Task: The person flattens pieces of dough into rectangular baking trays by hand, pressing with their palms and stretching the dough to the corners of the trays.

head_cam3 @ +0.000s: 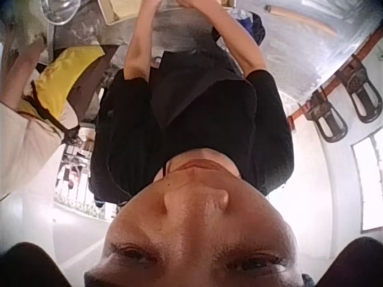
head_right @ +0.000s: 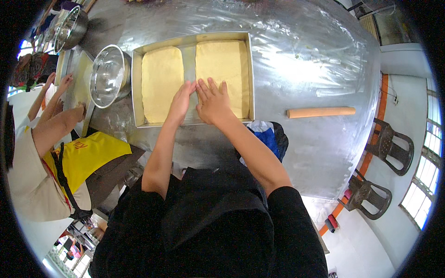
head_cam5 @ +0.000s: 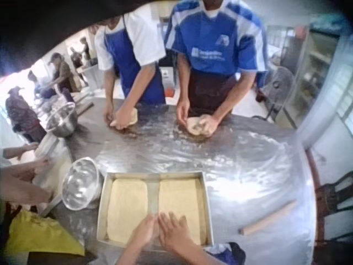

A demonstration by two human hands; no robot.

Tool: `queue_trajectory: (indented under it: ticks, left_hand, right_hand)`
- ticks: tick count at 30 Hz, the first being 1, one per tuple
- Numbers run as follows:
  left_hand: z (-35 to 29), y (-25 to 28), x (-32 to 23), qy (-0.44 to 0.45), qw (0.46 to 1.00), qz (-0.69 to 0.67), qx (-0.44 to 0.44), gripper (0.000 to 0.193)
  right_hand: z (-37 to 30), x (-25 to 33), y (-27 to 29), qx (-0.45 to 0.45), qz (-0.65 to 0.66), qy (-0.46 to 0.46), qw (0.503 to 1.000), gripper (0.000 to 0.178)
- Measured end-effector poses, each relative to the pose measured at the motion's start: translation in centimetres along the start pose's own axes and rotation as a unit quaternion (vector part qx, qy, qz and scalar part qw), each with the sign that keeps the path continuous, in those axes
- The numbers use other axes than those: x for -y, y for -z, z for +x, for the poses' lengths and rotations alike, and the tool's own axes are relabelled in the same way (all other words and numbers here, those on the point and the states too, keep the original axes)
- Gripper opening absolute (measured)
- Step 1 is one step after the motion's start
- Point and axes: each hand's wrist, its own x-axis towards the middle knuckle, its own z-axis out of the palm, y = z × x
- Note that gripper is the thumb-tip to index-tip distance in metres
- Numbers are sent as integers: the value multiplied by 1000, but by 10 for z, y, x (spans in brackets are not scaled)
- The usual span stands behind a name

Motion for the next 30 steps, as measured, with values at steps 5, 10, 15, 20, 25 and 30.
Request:
queue_trajectory:
  ticks: [5, 10, 15, 20, 25, 30]
  left_hand:
    - [-8, 1, 8, -36, 998, 43, 9, 49]
    - [-16, -2, 0, -28, 996, 89, 4, 51]
    - [-33, -1, -10, 6, 995, 100, 13, 50]
    - [-42, 8, -30, 77, 972, 195, 102, 57]
    - [-41, 11, -18, 53, 969, 233, 59, 56]
    - [-41, 12, -9, 59, 972, 219, 69, 51]
  right_hand:
    - [-7, -1, 7, 36, 12, 19, 999, 59]
    - [-15, -2, 14, 89, 42, 30, 995, 58]
    - [-26, 2, 19, 150, 62, 56, 985, 56]
    - [-37, -5, 14, 159, 76, 56, 983, 55]
    - [-39, -7, 17, 162, 75, 102, 979, 53]
    - [-40, -8, 16, 157, 68, 130, 977, 53]
